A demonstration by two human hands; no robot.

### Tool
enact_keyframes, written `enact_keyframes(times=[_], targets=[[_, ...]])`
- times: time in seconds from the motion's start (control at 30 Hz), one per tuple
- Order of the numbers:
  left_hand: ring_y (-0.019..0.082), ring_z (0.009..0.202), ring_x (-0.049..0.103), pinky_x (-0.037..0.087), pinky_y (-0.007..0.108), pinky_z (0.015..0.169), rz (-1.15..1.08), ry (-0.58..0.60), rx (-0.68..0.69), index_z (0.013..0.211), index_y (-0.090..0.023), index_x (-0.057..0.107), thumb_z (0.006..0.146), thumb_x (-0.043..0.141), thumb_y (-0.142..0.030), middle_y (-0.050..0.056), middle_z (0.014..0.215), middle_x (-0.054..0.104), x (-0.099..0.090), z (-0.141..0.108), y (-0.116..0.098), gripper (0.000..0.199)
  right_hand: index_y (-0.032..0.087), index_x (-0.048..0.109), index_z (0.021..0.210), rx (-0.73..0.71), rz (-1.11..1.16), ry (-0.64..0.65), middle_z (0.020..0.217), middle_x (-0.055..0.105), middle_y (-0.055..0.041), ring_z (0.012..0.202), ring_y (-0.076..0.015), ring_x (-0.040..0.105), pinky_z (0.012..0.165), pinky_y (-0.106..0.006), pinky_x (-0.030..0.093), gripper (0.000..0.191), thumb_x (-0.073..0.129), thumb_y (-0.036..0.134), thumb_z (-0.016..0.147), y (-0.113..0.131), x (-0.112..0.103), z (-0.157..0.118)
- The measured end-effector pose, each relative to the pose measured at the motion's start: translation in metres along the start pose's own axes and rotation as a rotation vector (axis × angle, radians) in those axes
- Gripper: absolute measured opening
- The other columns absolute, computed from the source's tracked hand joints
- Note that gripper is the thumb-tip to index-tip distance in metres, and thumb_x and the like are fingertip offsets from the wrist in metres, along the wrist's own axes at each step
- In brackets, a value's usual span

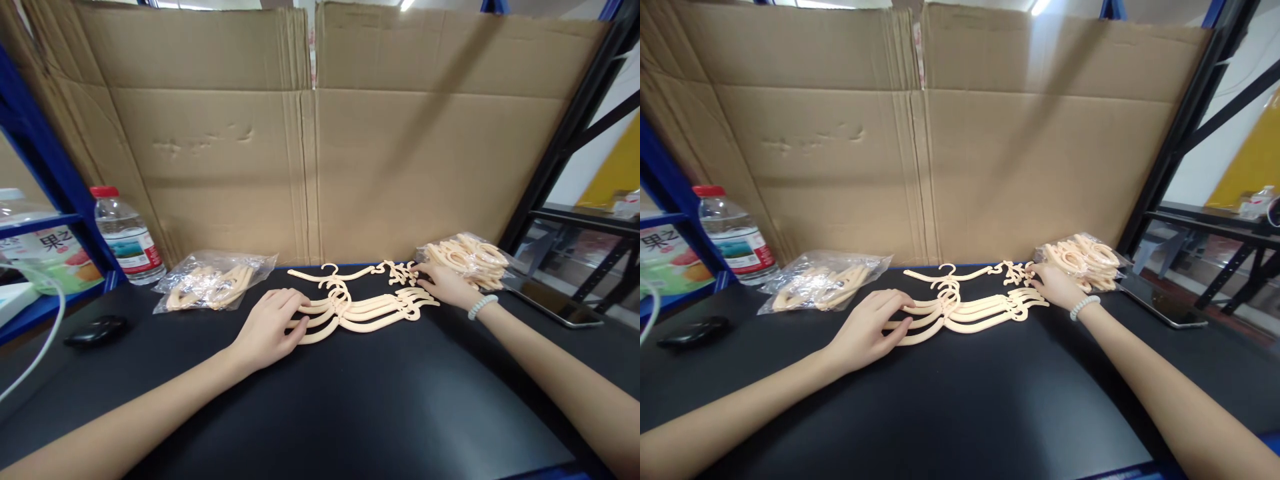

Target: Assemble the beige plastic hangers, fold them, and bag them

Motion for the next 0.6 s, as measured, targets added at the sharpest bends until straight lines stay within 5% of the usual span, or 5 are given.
enact_keyframes(times=[0.33,0.6], targets=[[0.023,0.09,0.06,0.046,0.037,0.079,0.012,0.026,-0.087,0.1,-0.019,0.053,0.087,0.046,-0.021,0.006,0.097,0.063,-0.007,0.005,0.011,0.016,0.015,0.066,0.113,-0.008,-0.051,0.112,0.113,0.069,-0.012,0.1,-0.0252,0.066,0.089,-0.035,0.05,0.038,0.043,0.009,0.084,0.002,0.004,0.0],[0.026,0.104,0.058,0.047,0.039,0.089,0.089,0.167,-0.187,0.107,-0.016,0.054,0.086,0.047,-0.019,0.01,0.107,0.063,-0.007,0.031,0.035,0.022,0.016,0.068,0.111,-0.03,-0.027,0.105,0.115,0.068,-0.0106,0.107,-0.0246,0.063,0.096,-0.035,0.046,0.037,0.043,0.01,0.084,-0.001,0.009,0.003]])
Point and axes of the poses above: each hand's wrist, its own z-axis towards the middle knuckle, its own x-axis out of the palm, y = z × x, the point moved 2 cm from there along z, towards the middle knuckle
